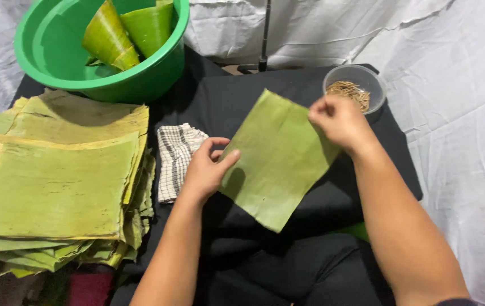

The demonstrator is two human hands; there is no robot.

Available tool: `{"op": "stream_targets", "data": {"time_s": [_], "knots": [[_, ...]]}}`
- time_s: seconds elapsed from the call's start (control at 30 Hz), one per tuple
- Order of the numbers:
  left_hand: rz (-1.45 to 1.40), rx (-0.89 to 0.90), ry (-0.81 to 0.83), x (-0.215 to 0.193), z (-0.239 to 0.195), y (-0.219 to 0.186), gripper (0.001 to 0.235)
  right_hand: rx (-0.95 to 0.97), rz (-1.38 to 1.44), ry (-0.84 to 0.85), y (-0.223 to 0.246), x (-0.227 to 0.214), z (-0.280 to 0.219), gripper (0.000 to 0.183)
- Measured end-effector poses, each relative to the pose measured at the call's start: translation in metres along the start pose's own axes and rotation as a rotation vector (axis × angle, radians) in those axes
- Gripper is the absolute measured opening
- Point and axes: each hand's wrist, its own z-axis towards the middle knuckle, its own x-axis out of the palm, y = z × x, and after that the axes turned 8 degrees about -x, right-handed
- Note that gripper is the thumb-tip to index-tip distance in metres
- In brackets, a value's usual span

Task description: Cleaning individual banana leaves with a cloth and folding them into cone shapes.

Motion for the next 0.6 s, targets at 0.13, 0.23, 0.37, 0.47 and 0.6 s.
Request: {"op": "stream_targets", "data": {"time_s": [0.13, 0.23, 0.37, 0.47, 0.6], "knots": [[0.013, 0.000, 0.025, -0.003, 0.007, 0.019, 0.056, 0.307, 0.226, -0.085, -0.046, 0.012, -0.070, 0.014], [0.019, -0.013, 0.040, 0.012, 0.010, 0.028, 0.058, 0.422, 0.238, -0.072, -0.040, 0.007, -0.099, 0.016], [0.414, -0.006, -0.140, 0.022, -0.008, 0.011, 0.036, 0.429, 0.028, 0.132, 0.009, -0.016, -0.102, 0.041], [0.418, 0.075, -0.126, 0.021, -0.018, -0.009, 0.025, 0.369, -0.021, 0.214, 0.019, -0.023, -0.083, 0.058], [0.402, 0.199, -0.082, 0.013, -0.017, -0.016, 0.020, 0.332, 0.190, 0.205, 0.000, -0.009, -0.056, 0.073]]}}
